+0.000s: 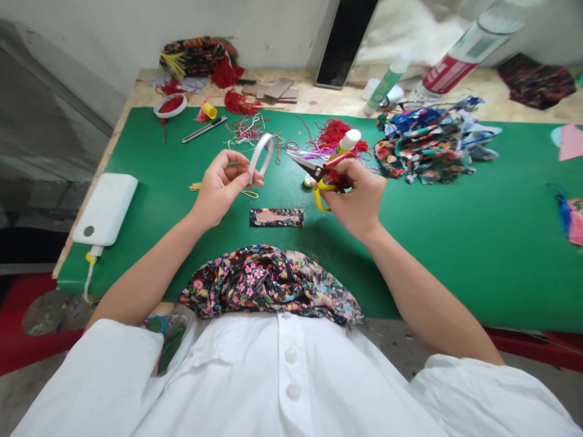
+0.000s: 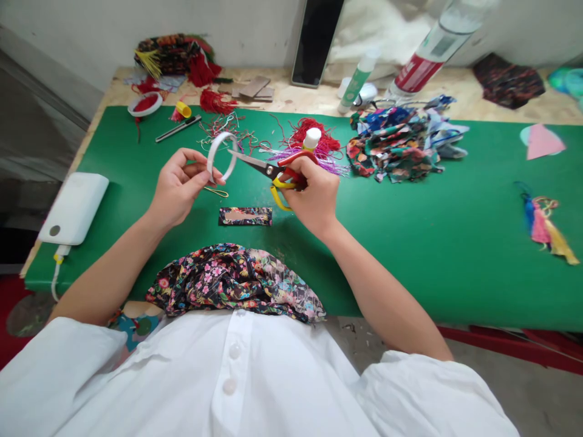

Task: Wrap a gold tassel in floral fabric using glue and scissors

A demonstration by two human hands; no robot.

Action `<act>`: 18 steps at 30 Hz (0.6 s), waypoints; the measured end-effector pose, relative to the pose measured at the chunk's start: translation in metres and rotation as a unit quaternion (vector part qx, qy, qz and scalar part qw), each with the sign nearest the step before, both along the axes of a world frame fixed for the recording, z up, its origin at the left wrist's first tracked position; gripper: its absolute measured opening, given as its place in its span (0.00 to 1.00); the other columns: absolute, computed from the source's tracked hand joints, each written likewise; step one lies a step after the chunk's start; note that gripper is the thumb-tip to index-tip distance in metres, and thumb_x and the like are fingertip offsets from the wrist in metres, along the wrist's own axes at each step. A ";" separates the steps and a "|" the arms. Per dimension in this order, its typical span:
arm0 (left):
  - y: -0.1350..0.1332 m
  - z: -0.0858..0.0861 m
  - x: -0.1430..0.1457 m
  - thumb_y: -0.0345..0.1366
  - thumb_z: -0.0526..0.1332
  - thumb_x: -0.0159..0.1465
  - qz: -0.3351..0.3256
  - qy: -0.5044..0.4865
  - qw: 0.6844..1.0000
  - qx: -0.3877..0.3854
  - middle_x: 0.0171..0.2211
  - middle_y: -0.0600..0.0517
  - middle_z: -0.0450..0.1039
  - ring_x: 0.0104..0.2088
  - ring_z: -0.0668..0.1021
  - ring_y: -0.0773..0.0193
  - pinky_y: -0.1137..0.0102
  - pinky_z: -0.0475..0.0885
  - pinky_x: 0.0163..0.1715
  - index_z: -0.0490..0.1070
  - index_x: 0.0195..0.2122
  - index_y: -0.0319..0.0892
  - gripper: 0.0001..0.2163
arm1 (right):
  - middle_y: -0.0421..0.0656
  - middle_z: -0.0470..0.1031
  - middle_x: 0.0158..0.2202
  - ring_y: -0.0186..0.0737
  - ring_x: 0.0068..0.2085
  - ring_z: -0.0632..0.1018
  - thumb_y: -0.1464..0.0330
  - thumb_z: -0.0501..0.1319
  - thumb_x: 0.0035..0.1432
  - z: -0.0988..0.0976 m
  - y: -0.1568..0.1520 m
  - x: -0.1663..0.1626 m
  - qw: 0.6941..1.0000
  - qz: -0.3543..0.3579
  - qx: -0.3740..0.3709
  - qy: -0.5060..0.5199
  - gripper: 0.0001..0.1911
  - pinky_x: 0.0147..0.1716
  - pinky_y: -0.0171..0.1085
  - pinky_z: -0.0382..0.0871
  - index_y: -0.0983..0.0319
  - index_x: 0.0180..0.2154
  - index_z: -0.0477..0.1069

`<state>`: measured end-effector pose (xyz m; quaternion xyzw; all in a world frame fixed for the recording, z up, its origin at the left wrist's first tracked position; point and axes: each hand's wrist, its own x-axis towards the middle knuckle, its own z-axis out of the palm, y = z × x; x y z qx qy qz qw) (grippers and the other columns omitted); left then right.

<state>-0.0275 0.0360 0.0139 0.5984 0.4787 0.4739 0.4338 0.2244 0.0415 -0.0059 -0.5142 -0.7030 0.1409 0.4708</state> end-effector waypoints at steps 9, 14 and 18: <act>-0.005 -0.012 0.003 0.44 0.69 0.62 -0.130 -0.072 0.986 0.072 0.35 0.54 0.81 0.38 0.84 0.62 0.67 0.80 0.39 0.64 0.46 0.46 0.17 | 0.36 0.70 0.23 0.34 0.25 0.72 0.69 0.71 0.47 0.007 -0.009 -0.007 0.999 0.006 -0.002 0.037 0.16 0.24 0.34 0.65 0.58 0.25 0.63; -0.006 -0.013 0.005 0.41 0.68 0.64 -0.151 -0.068 0.982 0.086 0.36 0.55 0.81 0.38 0.85 0.63 0.67 0.82 0.40 0.66 0.50 0.46 0.16 | 0.35 0.66 0.24 0.31 0.23 0.66 0.59 0.73 0.50 0.007 -0.010 -0.010 0.993 0.029 -0.042 0.108 0.21 0.21 0.34 0.59 0.58 0.27 0.62; -0.010 -0.014 0.007 0.39 0.66 0.65 -0.184 -0.067 0.977 0.085 0.35 0.55 0.80 0.37 0.85 0.63 0.66 0.82 0.41 0.65 0.56 0.48 0.19 | 0.36 0.68 0.25 0.30 0.22 0.67 0.55 0.73 0.51 0.009 -0.014 -0.013 0.978 0.062 -0.091 0.179 0.21 0.20 0.34 0.60 0.58 0.28 0.63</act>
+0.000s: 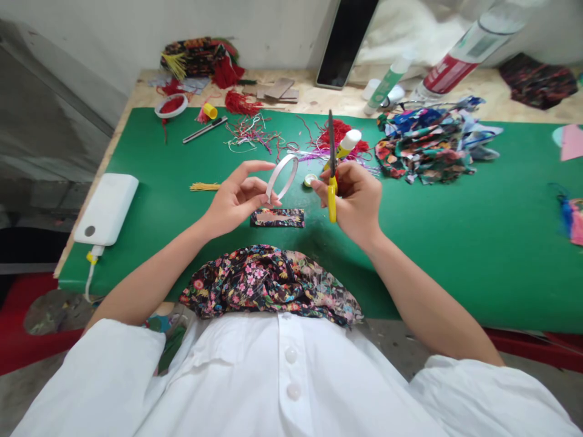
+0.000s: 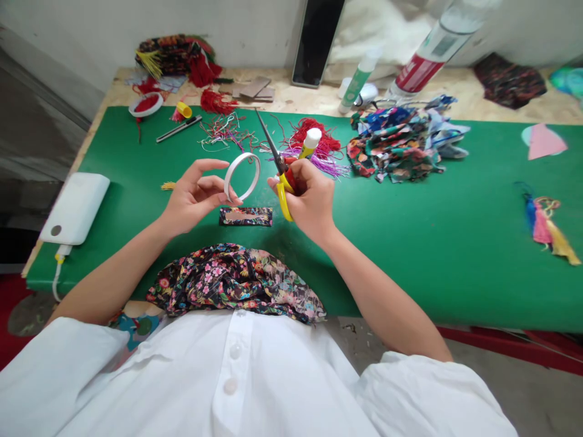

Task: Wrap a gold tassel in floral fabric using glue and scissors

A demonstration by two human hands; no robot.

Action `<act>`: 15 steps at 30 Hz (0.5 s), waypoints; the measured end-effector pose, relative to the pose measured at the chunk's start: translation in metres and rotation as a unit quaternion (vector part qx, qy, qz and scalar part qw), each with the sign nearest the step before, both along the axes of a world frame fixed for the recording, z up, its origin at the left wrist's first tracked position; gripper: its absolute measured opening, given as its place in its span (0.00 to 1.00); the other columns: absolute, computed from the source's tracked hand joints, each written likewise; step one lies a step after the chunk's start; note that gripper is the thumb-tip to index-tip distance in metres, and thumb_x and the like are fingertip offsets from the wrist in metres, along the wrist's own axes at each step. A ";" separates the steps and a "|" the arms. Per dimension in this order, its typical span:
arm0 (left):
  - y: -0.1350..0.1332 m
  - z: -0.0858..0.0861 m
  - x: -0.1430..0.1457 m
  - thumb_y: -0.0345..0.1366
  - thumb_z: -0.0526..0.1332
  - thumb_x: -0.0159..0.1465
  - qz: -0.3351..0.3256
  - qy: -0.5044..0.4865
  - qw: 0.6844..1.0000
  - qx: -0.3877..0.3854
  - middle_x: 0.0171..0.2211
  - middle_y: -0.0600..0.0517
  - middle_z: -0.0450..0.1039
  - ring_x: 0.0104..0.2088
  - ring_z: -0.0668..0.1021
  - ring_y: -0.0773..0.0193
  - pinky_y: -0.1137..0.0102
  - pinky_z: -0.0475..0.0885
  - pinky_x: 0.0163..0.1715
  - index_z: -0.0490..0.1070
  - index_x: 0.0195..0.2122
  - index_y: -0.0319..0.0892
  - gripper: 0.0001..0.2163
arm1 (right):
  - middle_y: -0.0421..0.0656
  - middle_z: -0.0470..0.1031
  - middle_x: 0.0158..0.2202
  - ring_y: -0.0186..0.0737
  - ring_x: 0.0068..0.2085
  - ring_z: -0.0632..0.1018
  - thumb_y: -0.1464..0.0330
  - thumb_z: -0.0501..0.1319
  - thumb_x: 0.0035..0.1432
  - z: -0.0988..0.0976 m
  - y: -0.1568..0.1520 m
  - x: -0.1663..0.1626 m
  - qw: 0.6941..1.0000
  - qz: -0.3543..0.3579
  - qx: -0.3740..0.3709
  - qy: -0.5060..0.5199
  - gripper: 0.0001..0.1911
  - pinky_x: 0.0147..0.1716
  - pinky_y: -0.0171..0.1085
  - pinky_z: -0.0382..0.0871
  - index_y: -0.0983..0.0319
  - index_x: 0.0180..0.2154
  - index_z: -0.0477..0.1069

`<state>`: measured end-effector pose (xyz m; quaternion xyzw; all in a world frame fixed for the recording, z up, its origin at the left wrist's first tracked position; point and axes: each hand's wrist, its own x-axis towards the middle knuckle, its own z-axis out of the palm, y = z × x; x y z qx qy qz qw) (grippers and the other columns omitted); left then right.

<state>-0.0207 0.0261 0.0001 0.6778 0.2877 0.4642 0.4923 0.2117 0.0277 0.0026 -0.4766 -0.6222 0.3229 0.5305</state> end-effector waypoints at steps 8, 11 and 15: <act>-0.005 0.001 0.000 0.37 0.63 0.67 -0.074 0.015 0.997 0.004 0.35 0.53 0.80 0.39 0.84 0.62 0.63 0.81 0.46 0.63 0.61 0.49 0.21 | 0.37 0.75 0.28 0.29 0.20 0.70 0.55 0.73 0.52 0.007 -0.004 -0.004 0.994 0.053 -0.034 0.094 0.17 0.19 0.34 0.66 0.59 0.34 0.73; -0.008 0.002 0.000 0.38 0.64 0.66 -0.099 0.013 0.995 -0.013 0.35 0.53 0.79 0.40 0.84 0.60 0.62 0.81 0.47 0.63 0.60 0.50 0.22 | 0.36 0.72 0.25 0.30 0.20 0.70 0.56 0.74 0.50 0.008 -0.004 -0.004 0.991 0.075 -0.044 0.103 0.17 0.19 0.34 0.67 0.58 0.34 0.74; -0.010 0.003 -0.001 0.40 0.66 0.65 -0.137 -0.008 0.989 -0.047 0.33 0.54 0.78 0.40 0.84 0.59 0.60 0.81 0.48 0.63 0.59 0.51 0.23 | 0.36 0.72 0.26 0.29 0.21 0.69 0.57 0.74 0.50 0.007 -0.003 -0.004 0.990 0.074 -0.033 0.116 0.16 0.20 0.34 0.67 0.58 0.33 0.73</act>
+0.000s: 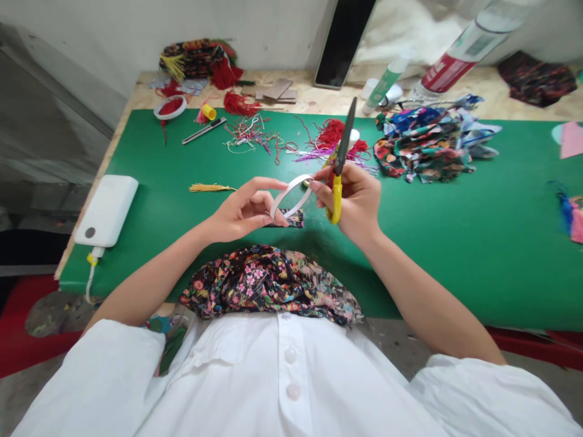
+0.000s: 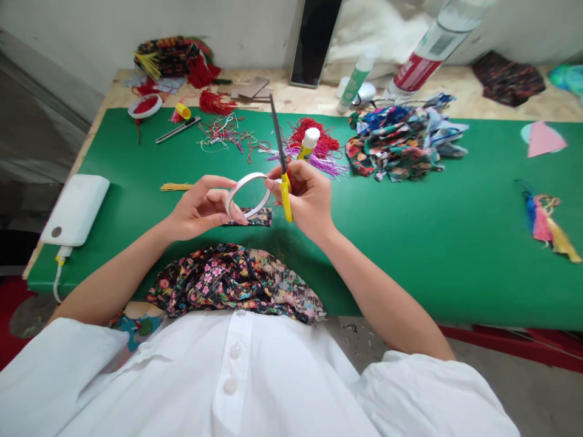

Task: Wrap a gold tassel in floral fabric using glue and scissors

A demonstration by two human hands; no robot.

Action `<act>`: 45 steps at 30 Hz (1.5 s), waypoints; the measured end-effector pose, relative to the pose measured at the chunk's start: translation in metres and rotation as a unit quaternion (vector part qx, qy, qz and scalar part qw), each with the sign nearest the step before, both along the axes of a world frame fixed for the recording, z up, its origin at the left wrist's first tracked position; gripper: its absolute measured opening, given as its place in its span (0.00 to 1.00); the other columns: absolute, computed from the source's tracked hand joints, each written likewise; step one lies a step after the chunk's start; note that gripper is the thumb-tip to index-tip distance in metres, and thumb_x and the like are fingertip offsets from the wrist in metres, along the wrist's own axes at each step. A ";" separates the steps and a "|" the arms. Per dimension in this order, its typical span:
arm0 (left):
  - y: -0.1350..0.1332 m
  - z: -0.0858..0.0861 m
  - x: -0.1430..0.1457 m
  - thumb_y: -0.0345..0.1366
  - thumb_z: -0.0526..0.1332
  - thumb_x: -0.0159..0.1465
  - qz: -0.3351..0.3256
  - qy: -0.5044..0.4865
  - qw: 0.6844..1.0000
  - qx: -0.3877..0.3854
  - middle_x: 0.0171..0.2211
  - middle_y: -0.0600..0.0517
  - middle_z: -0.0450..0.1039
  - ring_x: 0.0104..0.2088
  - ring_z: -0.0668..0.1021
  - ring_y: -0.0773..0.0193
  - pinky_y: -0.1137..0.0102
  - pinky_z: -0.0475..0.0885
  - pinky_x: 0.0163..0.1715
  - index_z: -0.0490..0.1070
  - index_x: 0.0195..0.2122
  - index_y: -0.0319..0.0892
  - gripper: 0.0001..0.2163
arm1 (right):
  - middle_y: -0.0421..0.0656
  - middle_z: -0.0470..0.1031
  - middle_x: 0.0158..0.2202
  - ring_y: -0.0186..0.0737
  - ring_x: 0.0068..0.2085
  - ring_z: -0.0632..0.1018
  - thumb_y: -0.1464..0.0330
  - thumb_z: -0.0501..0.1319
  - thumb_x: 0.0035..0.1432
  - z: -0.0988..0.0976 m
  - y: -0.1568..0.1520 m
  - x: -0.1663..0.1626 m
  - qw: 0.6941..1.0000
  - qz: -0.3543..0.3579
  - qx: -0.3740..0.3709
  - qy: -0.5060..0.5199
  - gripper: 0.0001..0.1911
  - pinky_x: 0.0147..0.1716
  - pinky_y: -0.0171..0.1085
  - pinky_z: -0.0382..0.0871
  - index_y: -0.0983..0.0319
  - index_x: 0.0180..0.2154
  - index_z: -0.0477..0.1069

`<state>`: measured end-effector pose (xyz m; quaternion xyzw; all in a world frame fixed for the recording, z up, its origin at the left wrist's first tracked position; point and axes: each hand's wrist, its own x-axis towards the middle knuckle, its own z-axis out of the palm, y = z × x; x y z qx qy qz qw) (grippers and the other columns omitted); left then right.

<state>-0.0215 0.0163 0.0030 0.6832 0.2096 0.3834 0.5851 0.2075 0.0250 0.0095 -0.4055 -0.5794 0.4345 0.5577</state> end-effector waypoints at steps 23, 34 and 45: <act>0.006 -0.004 0.001 0.43 0.66 0.65 0.114 -0.027 0.992 0.036 0.34 0.55 0.77 0.38 0.85 0.61 0.60 0.83 0.46 0.65 0.56 0.50 0.19 | 0.38 0.74 0.28 0.31 0.24 0.70 0.56 0.78 0.40 0.002 -0.004 0.001 0.996 0.072 -0.051 0.025 0.22 0.20 0.34 0.65 0.59 0.30 0.72; 0.002 -0.016 0.008 0.42 0.61 0.69 0.291 0.086 0.917 0.258 0.55 0.45 0.70 0.55 0.77 0.55 0.57 0.76 0.53 0.65 0.56 0.49 0.16 | 0.34 0.70 0.23 0.28 0.18 0.66 0.54 0.78 0.38 0.003 -0.008 -0.010 0.986 0.066 -0.133 0.080 0.24 0.17 0.32 0.63 0.58 0.28 0.69; -0.005 -0.016 0.013 0.30 0.60 0.67 0.221 0.197 0.841 0.453 0.36 0.51 0.80 0.39 0.81 0.63 0.68 0.75 0.46 0.70 0.45 0.42 0.06 | 0.35 0.73 0.21 0.31 0.20 0.74 0.53 0.77 0.42 0.006 -0.021 -0.022 0.956 0.147 -0.219 0.132 0.23 0.20 0.31 0.72 0.60 0.29 0.71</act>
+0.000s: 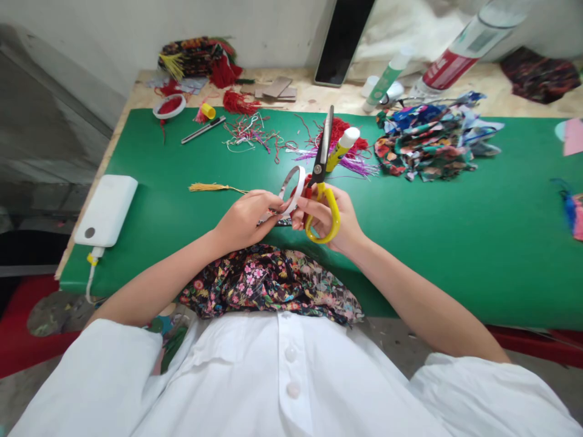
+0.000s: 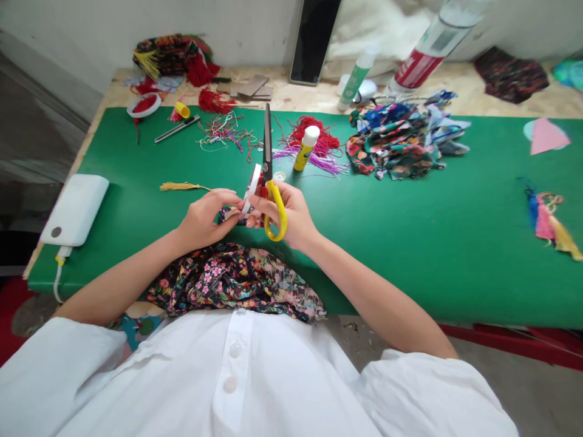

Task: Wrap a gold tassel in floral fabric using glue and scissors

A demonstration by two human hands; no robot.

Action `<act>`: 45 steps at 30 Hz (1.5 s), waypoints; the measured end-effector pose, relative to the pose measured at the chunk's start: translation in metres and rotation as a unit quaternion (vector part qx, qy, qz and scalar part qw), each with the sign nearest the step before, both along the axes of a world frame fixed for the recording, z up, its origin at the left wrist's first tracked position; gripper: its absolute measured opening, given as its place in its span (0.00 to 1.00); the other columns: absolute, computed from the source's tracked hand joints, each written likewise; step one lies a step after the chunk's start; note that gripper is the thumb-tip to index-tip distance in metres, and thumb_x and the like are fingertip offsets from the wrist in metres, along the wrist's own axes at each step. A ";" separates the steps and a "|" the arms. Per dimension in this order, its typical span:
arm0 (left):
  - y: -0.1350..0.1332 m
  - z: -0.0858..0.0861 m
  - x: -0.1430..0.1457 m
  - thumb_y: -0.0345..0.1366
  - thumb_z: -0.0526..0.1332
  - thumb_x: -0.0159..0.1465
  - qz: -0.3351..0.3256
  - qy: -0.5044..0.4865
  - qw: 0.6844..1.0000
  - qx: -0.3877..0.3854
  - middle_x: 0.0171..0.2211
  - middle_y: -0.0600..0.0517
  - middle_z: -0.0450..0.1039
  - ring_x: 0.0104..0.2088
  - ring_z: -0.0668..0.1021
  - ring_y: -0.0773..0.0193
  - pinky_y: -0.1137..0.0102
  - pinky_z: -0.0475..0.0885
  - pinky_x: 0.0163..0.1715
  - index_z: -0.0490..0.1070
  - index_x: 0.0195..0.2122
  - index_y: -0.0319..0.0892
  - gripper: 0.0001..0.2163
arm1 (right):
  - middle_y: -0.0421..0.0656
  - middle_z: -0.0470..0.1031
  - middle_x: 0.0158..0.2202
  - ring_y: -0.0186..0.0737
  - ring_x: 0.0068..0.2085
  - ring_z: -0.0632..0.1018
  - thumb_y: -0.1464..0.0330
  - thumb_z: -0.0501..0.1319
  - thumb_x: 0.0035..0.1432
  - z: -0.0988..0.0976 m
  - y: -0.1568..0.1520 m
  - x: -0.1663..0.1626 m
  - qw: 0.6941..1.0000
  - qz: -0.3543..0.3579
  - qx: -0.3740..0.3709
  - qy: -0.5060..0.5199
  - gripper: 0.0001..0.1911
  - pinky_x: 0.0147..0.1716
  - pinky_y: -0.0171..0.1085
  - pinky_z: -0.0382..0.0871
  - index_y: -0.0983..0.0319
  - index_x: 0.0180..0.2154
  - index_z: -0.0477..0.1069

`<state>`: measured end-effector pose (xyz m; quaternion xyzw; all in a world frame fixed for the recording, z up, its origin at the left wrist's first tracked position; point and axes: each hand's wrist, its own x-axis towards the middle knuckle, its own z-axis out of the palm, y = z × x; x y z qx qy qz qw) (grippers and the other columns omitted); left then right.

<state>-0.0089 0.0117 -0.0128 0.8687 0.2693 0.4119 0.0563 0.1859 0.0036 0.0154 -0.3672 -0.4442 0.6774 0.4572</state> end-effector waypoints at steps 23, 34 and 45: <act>-0.008 -0.002 0.001 0.26 0.58 0.66 -0.058 -0.008 0.988 -0.146 0.44 0.51 0.81 0.41 0.84 0.66 0.74 0.77 0.41 0.65 0.54 0.43 0.16 | 0.35 0.73 0.22 0.30 0.18 0.71 0.54 0.76 0.43 -0.004 -0.004 0.002 0.991 -0.056 0.090 -0.085 0.22 0.16 0.32 0.68 0.59 0.28 0.69; -0.008 -0.008 0.003 0.29 0.55 0.69 -0.077 -0.037 0.982 -0.170 0.38 0.50 0.79 0.38 0.82 0.66 0.74 0.74 0.38 0.63 0.48 0.42 0.08 | 0.36 0.75 0.22 0.32 0.19 0.73 0.54 0.77 0.43 -0.002 -0.009 -0.002 0.990 -0.079 0.086 -0.078 0.22 0.19 0.33 0.71 0.59 0.27 0.69; -0.008 -0.001 0.002 0.28 0.56 0.69 -0.085 -0.082 0.972 -0.203 0.41 0.50 0.81 0.40 0.85 0.65 0.71 0.78 0.41 0.59 0.55 0.44 0.14 | 0.35 0.73 0.23 0.31 0.19 0.70 0.55 0.76 0.45 -0.004 0.000 0.005 0.982 -0.138 0.097 -0.086 0.21 0.18 0.34 0.67 0.58 0.30 0.69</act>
